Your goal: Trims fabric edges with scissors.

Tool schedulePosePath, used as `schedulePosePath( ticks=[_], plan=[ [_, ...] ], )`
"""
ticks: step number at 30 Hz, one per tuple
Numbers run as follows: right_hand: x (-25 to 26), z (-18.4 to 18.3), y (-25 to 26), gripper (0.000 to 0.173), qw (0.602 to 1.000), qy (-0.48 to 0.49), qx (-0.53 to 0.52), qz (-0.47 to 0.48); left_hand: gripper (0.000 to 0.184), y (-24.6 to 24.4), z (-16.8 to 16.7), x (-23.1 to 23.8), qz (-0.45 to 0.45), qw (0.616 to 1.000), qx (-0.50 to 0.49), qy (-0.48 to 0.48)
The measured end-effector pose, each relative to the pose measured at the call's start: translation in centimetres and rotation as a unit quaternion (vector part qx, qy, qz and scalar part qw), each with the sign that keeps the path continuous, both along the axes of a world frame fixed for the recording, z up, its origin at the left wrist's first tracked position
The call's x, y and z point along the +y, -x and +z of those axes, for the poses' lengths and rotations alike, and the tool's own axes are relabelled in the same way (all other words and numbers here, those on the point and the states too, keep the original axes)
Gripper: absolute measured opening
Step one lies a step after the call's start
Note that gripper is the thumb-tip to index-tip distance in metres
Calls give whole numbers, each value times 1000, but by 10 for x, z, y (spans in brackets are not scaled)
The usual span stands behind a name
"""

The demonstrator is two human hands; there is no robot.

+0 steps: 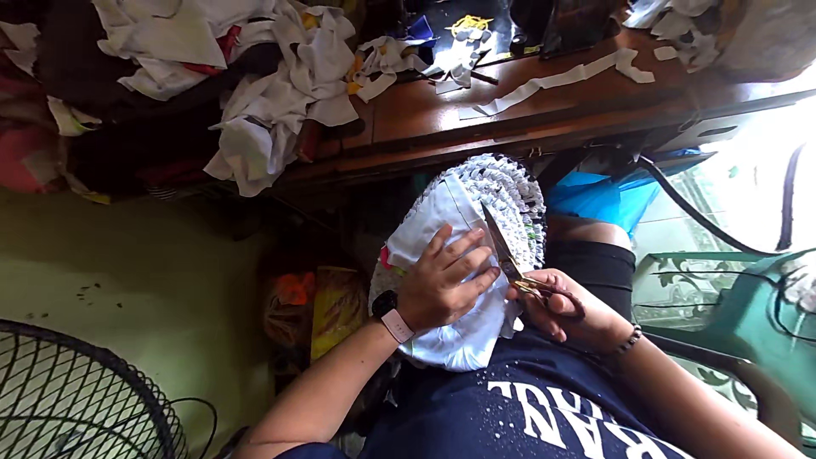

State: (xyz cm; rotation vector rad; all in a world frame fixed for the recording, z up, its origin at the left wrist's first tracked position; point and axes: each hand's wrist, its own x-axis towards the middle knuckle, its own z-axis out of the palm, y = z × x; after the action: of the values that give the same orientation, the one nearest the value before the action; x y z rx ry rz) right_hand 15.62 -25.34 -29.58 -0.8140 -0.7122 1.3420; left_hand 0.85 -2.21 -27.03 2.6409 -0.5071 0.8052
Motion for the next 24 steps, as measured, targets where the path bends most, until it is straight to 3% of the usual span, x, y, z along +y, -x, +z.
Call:
schedulePosePath(
  ticks=[10, 16, 24],
  plan=[
    [0, 5, 4, 52, 999, 3, 53, 11, 31, 0, 11, 0, 3, 999, -3, 49],
    [-1, 9, 4, 54, 998, -2, 59, 20, 41, -13, 24, 10, 126, 989, 15, 71],
    [7, 18, 3, 55, 998, 4, 58, 10, 38, -16, 15, 10, 130, 989, 16, 68]
  ],
)
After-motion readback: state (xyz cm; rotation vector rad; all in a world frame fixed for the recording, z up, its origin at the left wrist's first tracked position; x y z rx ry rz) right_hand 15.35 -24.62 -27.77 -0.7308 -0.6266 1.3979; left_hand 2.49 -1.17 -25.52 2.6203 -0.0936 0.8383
